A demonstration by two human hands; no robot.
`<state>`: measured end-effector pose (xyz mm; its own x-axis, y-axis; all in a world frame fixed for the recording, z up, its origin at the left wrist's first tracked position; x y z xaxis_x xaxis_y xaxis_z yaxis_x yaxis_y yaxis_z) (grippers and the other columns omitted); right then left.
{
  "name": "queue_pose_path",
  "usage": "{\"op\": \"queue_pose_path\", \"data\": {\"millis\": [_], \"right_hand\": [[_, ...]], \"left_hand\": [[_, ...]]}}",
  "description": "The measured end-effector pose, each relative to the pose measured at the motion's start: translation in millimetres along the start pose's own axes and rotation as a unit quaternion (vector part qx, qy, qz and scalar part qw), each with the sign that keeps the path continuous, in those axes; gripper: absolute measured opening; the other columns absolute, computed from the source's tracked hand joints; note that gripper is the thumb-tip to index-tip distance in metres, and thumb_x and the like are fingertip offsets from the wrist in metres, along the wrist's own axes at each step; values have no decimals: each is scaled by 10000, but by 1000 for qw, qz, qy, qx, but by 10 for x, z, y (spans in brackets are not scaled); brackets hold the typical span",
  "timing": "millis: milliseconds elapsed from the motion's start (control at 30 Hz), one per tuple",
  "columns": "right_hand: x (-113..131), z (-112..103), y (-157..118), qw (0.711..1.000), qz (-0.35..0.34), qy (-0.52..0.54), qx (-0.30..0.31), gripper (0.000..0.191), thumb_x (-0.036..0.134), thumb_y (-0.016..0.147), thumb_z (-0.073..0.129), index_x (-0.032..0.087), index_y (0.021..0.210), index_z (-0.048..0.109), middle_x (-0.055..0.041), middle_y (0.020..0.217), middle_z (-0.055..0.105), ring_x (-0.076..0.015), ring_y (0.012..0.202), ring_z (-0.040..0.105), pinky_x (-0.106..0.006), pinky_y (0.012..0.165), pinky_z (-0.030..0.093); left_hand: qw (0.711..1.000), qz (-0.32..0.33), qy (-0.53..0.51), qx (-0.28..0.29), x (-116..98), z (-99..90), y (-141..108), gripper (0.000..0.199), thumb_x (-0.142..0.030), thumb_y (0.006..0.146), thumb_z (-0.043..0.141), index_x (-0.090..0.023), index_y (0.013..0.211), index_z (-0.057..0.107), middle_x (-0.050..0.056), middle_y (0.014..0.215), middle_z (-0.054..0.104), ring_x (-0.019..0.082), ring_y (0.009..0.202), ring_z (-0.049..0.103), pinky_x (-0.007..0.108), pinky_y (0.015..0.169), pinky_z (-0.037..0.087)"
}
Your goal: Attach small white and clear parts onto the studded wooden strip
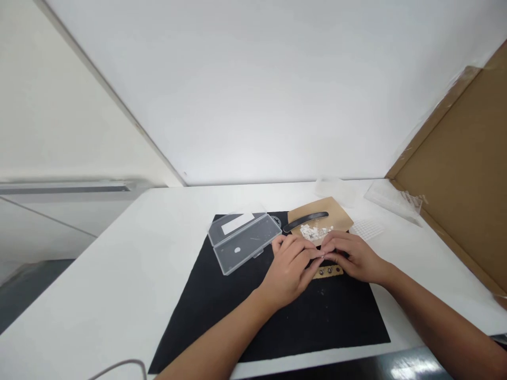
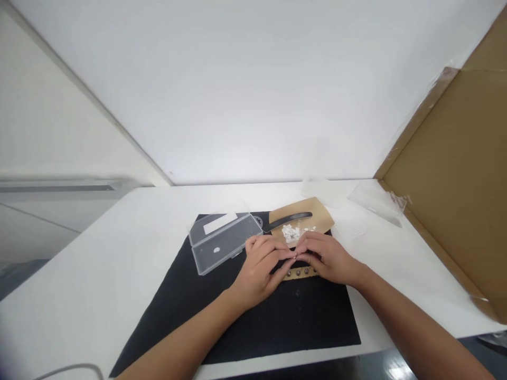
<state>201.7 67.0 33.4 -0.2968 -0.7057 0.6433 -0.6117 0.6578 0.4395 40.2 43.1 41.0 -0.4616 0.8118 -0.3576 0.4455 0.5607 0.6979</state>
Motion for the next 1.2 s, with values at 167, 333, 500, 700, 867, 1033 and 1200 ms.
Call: {"op": "queue_pose_path", "data": {"millis": [167, 333, 500, 700, 867, 1033, 1200], "right_hand": [[20, -4, 0, 1000, 7, 10, 7, 114, 213, 1061, 580, 231, 1059, 693, -42, 1000, 688, -165, 925, 656, -320, 822, 547], [11, 16, 0, 1000, 18, 20, 4, 97, 250, 1057, 604, 232, 1037, 697, -31, 963, 686, -166, 896, 650, -323, 812, 536], [41, 25, 13, 1000, 13, 17, -9, 126, 281, 1066, 582, 230, 1006, 680, -32, 911, 687, -176, 851, 635, -338, 801, 531], [25, 54, -5, 1000, 19, 0, -11, 134, 333, 1051, 607, 219, 1072, 673, -41, 901, 656, -159, 744, 580, -279, 632, 487], [-3, 82, -24, 999, -2, -28, -37, 113, 286, 1057, 605, 208, 1099, 675, -38, 925, 670, -163, 841, 626, -294, 756, 515], [-28, 119, -37, 998, -15, -39, -41, 106, 302, 1045, 637, 207, 1073, 676, -45, 938, 706, -172, 867, 655, -303, 790, 542], [-7, 121, -47, 997, -39, -49, -52, 87, 303, 1034, 655, 219, 1029, 677, -50, 940, 730, -179, 867, 677, -309, 805, 563]], "left_hand": [[999, 1, -39, 33, 40, 31, 4, 129, -176, 1007, 672, -217, 1129, 666, 39, 1007, 710, 203, 988, 595, 408, 922, 377], [996, -19, -71, 57, 83, 60, 4, 77, -196, 1043, 597, -207, 1098, 649, 64, 1015, 676, 216, 999, 577, 400, 926, 436], [993, -34, -70, 83, 86, 90, 3, 62, -205, 1056, 558, -207, 1061, 619, 63, 1019, 665, 223, 1023, 583, 400, 945, 442], [994, -48, -71, 62, 115, 92, 1, 60, -197, 1056, 551, -208, 1038, 607, 57, 1006, 666, 221, 1020, 590, 403, 958, 446], [994, -54, -95, 21, 151, 83, -14, 41, -186, 1043, 589, -202, 1056, 624, 57, 986, 660, 212, 985, 581, 380, 913, 478], [994, -53, -100, 11, 157, 84, -22, 68, -164, 1032, 609, -196, 1079, 648, 56, 980, 653, 207, 985, 574, 377, 910, 486], [994, -55, -97, 7, 140, 68, -16, 86, -179, 1031, 619, -204, 1090, 676, 54, 964, 665, 208, 974, 588, 382, 902, 497]]}}
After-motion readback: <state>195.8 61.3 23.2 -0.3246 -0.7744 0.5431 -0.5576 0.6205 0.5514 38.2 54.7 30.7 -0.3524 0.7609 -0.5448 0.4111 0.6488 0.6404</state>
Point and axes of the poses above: each hand's wrist, its own y-axis towards the middle knuckle, its own z-axis out of the palm, x = y × z, the point moved 7 cm from there along y, towards the middle knuckle
